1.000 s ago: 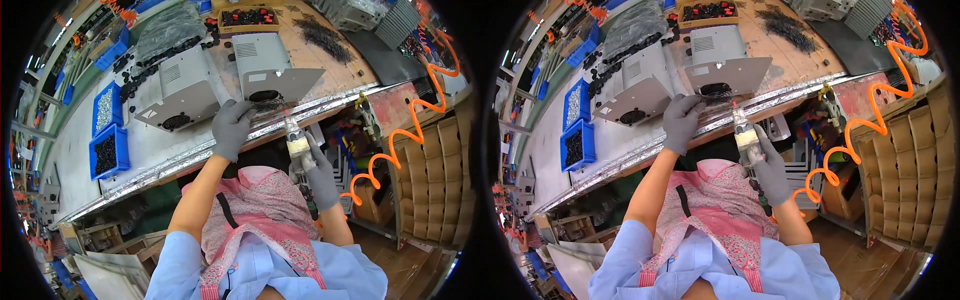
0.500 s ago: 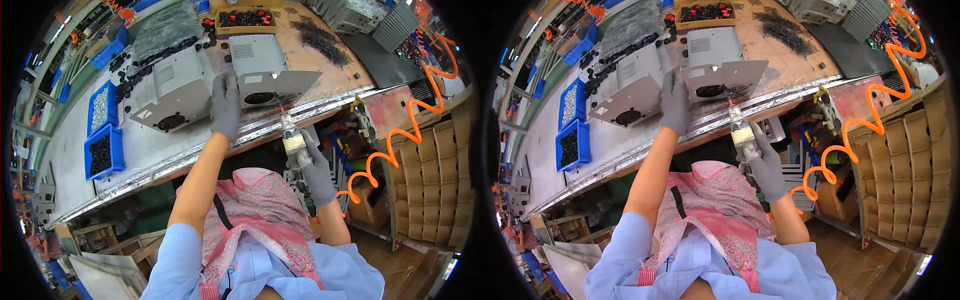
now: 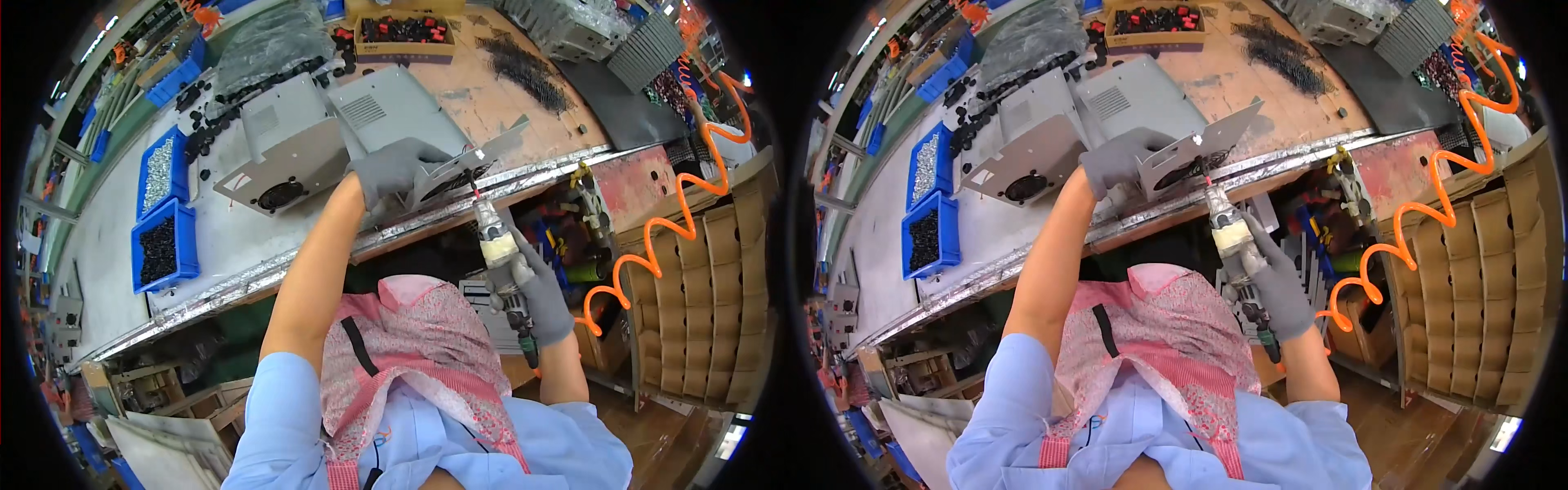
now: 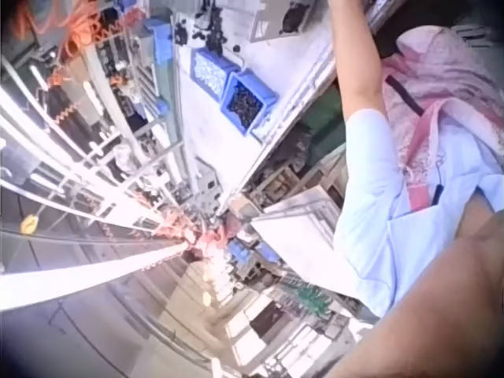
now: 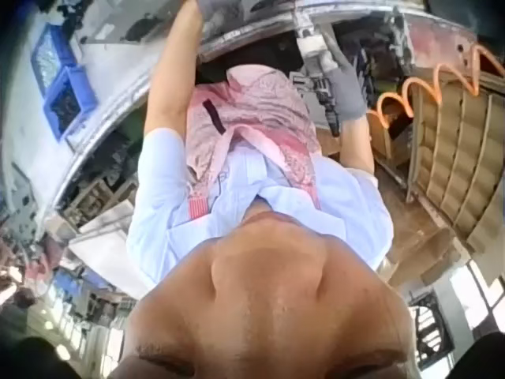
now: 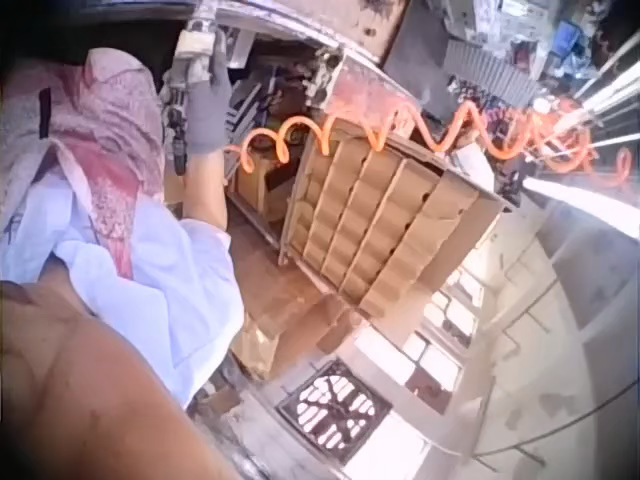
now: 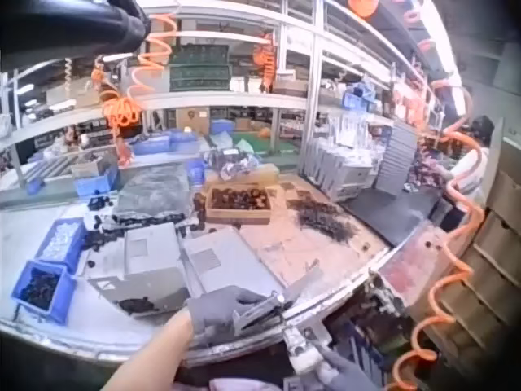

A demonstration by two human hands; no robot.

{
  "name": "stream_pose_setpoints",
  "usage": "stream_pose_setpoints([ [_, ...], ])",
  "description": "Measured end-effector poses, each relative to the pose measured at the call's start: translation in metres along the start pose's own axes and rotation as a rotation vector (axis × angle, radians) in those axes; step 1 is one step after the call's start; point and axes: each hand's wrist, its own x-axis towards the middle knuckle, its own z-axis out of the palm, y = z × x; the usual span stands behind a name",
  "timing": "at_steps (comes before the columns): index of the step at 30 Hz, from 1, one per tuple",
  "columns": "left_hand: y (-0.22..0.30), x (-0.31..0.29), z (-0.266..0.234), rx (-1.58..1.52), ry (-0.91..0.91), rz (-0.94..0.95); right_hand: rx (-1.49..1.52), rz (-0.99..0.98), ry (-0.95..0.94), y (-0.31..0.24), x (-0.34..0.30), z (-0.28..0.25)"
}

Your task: Assembling a metal electronics enclosure by installing cooling fans and securing panels with a power screwdriver.

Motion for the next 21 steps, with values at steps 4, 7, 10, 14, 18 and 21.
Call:
stream_pose_setpoints([
  [4,-0.008,0.001,0.021,-0.097,0.223,-0.111,-0.117,-0.06,0.012,0.009,0.009,-0.011],
  [7,-0.002,-0.002,0.031,-0.493,0.338,-0.183,-0.218,-0.013,-0.021,-0.01,0.008,-0.012],
  [10,-0.009,-0.002,0.037,-0.588,0.417,-0.136,-0.317,-0.009,-0.01,-0.01,0.013,-0.024],
  [14,-0.015,-0.003,0.039,-0.617,0.393,-0.016,-0.336,-0.057,-0.027,-0.007,0.016,-0.032],
  [18,-0.015,-0.005,0.039,-0.621,0.324,-0.064,-0.371,-0.069,-0.034,-0.005,0.016,-0.036],
  [21,-0.009,-0.008,0.035,-0.599,0.308,-0.075,-0.461,-0.095,-0.05,-0.002,0.016,-0.04],
])
